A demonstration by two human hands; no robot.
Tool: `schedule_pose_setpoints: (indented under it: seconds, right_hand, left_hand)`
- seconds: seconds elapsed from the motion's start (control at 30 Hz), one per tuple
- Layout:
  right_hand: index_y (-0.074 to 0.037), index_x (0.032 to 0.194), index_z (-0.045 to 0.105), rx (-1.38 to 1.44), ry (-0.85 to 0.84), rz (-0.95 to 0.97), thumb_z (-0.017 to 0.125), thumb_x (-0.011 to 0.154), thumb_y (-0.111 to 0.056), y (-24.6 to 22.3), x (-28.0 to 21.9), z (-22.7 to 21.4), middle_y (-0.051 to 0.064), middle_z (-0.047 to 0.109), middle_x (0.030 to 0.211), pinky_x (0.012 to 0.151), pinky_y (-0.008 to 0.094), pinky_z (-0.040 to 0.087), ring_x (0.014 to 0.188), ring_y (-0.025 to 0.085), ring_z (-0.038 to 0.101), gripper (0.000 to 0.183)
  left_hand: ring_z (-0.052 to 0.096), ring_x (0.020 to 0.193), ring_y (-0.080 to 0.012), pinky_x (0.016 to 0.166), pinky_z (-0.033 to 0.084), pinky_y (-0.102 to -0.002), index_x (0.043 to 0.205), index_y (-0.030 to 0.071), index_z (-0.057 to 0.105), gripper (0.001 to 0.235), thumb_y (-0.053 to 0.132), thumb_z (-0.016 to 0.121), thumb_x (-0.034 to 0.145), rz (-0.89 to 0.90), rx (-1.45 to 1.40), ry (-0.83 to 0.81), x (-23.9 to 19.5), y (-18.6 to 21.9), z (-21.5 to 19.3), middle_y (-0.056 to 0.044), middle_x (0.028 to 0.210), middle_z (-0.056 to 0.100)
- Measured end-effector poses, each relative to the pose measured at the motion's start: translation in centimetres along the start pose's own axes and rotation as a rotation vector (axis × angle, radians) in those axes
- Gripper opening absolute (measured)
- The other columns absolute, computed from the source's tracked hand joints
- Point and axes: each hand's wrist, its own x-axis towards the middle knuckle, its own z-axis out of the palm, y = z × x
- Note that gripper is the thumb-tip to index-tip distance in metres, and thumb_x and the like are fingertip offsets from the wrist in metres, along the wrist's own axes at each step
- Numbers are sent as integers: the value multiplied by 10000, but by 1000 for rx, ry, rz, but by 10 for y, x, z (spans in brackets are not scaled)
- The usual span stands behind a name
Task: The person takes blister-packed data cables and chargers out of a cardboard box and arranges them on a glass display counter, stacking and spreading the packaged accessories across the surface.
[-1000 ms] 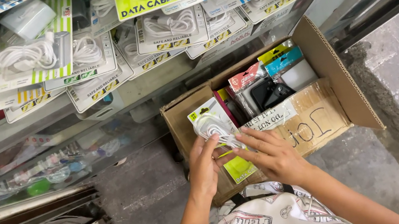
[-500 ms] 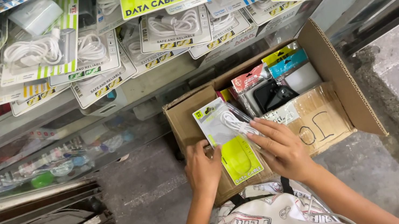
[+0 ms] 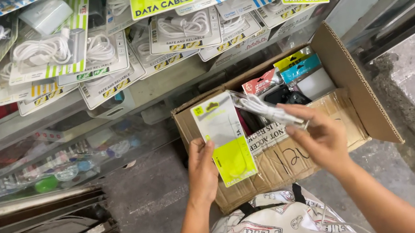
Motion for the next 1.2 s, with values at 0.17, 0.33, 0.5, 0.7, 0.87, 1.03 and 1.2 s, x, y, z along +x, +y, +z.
schedule_pose_setpoints:
  seconds: [0.17, 0.33, 0.5, 0.7, 0.87, 1.03, 1.2]
  right_hand:
    - [48, 1304, 645, 422, 55, 428, 669, 934, 21, 16, 15, -10, 161, 717, 1211, 898, 318, 555, 1007, 181, 686, 372]
    - [52, 1181, 655, 678, -2, 666, 678, 945, -30, 40, 19, 1, 179, 752, 1083, 780, 311, 570, 888, 200, 701, 252]
    - [28, 1113, 667, 750, 27, 891, 673, 930, -54, 37, 18, 21, 147, 748, 1038, 727, 332, 587, 918, 212, 740, 200]
    - [23, 1125, 682, 798, -64, 915, 678, 919, -51, 49, 21, 19, 121, 756, 1076, 795, 353, 585, 963, 197, 723, 219]
    - [25, 1151, 691, 683, -105, 935, 692, 879, -32, 48, 43, -13, 111, 757, 1050, 763, 358, 567, 937, 198, 716, 278]
    - [-9, 1216, 666, 568, -148, 871, 722, 850, -10, 36, 69, -38, 64, 726, 990, 688, 332, 543, 845, 161, 678, 370]
    - [7, 1255, 633, 357, -274, 727, 710, 837, 25, 20, 89, -43, 104, 727, 961, 659, 279, 526, 802, 159, 680, 426]
  left_hand:
    - [678, 1061, -175, 890, 567, -333, 1233, 65, 511, 232, 159, 559, 1027, -104, -284, -118, -7, 22, -1, -85, 1165, 678]
    - [676, 1081, -203, 926, 556, -359, 1284, 56, 535, 240, 167, 552, 1072, -151, -448, -211, -16, 18, -9, -100, 1195, 670]
    - [674, 1146, -378, 1024, 544, -499, 1465, 32, 482, 625, 470, 445, 1021, -477, -669, -382, -38, 47, 26, -183, 1339, 642]
    - [630, 1182, -496, 1031, 537, -537, 1622, 10, 397, 776, 576, 427, 1091, -500, -802, -603, -33, 28, -2, -357, 1418, 559]
    - [616, 1182, -555, 938, 557, -600, 1581, 39, 385, 750, 541, 420, 1025, -587, -798, -485, -39, 45, -4, -298, 1448, 546]
    - [604, 1154, -595, 872, 575, -610, 1579, 34, 389, 720, 512, 417, 1042, -605, -711, -521, -41, 47, -20, -294, 1457, 553]
    - [608, 1155, -595, 840, 585, -590, 1607, 43, 375, 677, 469, 408, 1082, -618, -612, -556, -44, 55, -19, -291, 1457, 552]
